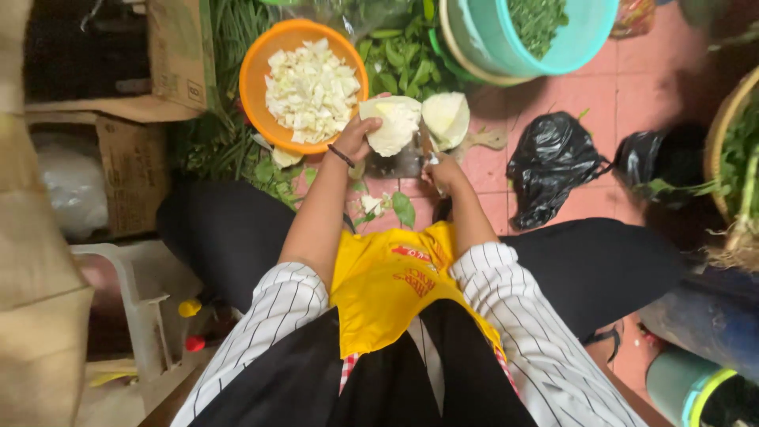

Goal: The recorder is chopping a head of cabbage into small pieces on a cutting board using a knife while sitting on the floor.

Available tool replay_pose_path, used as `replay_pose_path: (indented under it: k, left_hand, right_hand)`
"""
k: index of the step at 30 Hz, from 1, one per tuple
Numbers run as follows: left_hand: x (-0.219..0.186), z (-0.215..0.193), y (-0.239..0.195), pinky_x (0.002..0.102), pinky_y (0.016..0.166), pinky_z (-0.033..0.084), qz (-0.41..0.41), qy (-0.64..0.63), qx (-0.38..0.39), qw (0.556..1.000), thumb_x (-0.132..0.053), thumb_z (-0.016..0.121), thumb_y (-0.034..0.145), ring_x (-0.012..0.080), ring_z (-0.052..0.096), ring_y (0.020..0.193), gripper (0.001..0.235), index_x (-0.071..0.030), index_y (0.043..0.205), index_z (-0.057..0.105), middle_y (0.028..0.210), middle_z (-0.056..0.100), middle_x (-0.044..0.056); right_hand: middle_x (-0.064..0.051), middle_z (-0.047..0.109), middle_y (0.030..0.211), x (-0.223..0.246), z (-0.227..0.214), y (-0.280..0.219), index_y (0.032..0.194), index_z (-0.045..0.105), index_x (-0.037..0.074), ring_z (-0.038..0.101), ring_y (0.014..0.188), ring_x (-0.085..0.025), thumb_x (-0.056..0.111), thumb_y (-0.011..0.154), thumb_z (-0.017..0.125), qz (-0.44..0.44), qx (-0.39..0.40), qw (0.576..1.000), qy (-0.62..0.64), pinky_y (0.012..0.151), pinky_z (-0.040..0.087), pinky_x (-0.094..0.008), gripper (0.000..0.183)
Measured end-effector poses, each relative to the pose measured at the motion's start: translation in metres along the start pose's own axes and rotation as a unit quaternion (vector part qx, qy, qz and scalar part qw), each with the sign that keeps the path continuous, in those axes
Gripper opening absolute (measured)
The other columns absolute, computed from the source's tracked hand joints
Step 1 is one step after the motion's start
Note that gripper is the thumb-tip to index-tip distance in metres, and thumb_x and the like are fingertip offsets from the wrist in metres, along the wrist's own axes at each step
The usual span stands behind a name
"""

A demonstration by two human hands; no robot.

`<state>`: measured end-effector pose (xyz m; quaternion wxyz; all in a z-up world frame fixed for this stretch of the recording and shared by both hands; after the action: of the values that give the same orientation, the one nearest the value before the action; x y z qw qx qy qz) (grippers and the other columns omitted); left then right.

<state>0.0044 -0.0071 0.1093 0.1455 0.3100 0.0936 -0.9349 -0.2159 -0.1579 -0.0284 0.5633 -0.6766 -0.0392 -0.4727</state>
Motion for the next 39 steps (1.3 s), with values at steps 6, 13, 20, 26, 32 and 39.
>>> replay_pose_path:
  k: [6, 13, 20, 26, 32, 39]
  left_hand:
    - [-0.042, 0.08, -0.021, 0.042, 0.12, 0.045, 0.017, -0.045, 0.08, 0.996, -0.02, 0.072, 0.092, 0.0282, 0.056, 0.138, 0.079, -0.001, 0.16, 0.036, 0.15, 0.056, 0.015]
    - [-0.001, 0.076, -0.025, 0.041, 0.107, 0.05, 0.011, 0.053, -0.005, 0.999, -0.021, 0.07, 0.094, 0.022, 0.058, 0.128, 0.065, -0.006, 0.15, 0.039, 0.138, 0.057, 0.009]
    - [-0.028, 0.126, -0.05, 0.031, 0.096, 0.053, 0.126, 0.305, -0.081, 0.94, -0.035, 0.071, 0.097, 0.0142, 0.063, 0.11, 0.053, -0.001, 0.135, 0.055, 0.122, 0.067, 0.007]
    - [-0.04, 0.147, -0.064, 0.03, 0.093, 0.054, 0.168, 0.355, -0.095, 0.915, -0.038, 0.071, 0.096, 0.0126, 0.063, 0.105, 0.049, -0.002, 0.127, 0.06, 0.115, 0.069, 0.005]
    - [-0.039, 0.146, -0.064, 0.033, 0.101, 0.051, 0.178, 0.347, -0.092, 0.916, -0.035, 0.072, 0.098, 0.0162, 0.059, 0.113, 0.049, -0.006, 0.135, 0.056, 0.124, 0.062, 0.01]
    - [-0.029, 0.148, -0.055, 0.04, 0.1, 0.048, 0.134, 0.496, -0.134, 0.847, -0.035, 0.089, 0.077, 0.027, 0.058, 0.118, 0.107, -0.007, 0.152, 0.017, 0.132, 0.053, 0.02]
  right_hand:
    - [-0.003, 0.062, 0.086, 0.097, 0.029, -0.098, 0.106, 0.057, 0.009, 0.056, 0.069, -0.013, 0.031, 0.105, 0.061, -0.155, 0.085, 0.974, 0.144, 0.055, 0.046, -0.025, 0.023]
    - [0.003, 0.06, 0.102, 0.157, 0.062, -0.193, 0.126, 0.051, 0.015, 0.059, 0.084, -0.008, 0.037, 0.095, 0.068, -0.29, 0.007, 0.945, 0.152, 0.06, 0.049, -0.024, 0.041]
    - [0.001, 0.063, 0.102, 0.169, 0.064, -0.226, 0.131, 0.051, 0.01, 0.057, 0.077, -0.005, 0.035, 0.091, 0.077, -0.338, -0.007, 0.938, 0.074, 0.054, 0.041, -0.02, 0.054]
    - [-0.001, 0.063, 0.101, 0.172, 0.07, -0.237, 0.136, 0.05, 0.007, 0.056, 0.074, -0.006, 0.036, 0.086, 0.081, -0.383, 0.011, 0.919, 0.093, 0.055, 0.041, -0.02, 0.066]
    - [-0.003, 0.064, 0.112, 0.169, 0.066, -0.231, 0.141, 0.047, 0.006, 0.061, 0.088, -0.008, 0.036, 0.086, 0.083, -0.426, 0.011, 0.901, 0.086, 0.065, 0.048, -0.02, 0.073]
    - [-0.005, 0.065, 0.105, 0.164, 0.067, -0.216, 0.127, 0.052, 0.006, 0.061, 0.079, -0.01, 0.034, 0.093, 0.075, -0.36, -0.085, 0.925, 0.085, 0.057, 0.047, -0.024, 0.05]
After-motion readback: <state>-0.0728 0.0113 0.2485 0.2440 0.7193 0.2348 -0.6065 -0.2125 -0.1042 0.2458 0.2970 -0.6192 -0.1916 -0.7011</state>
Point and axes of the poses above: each hand's wrist, its own y-axis towards the middle knuckle, its own z-axis out of the palm, x = y × z, the point moved 1 cm from there along y, towards the middle knuckle
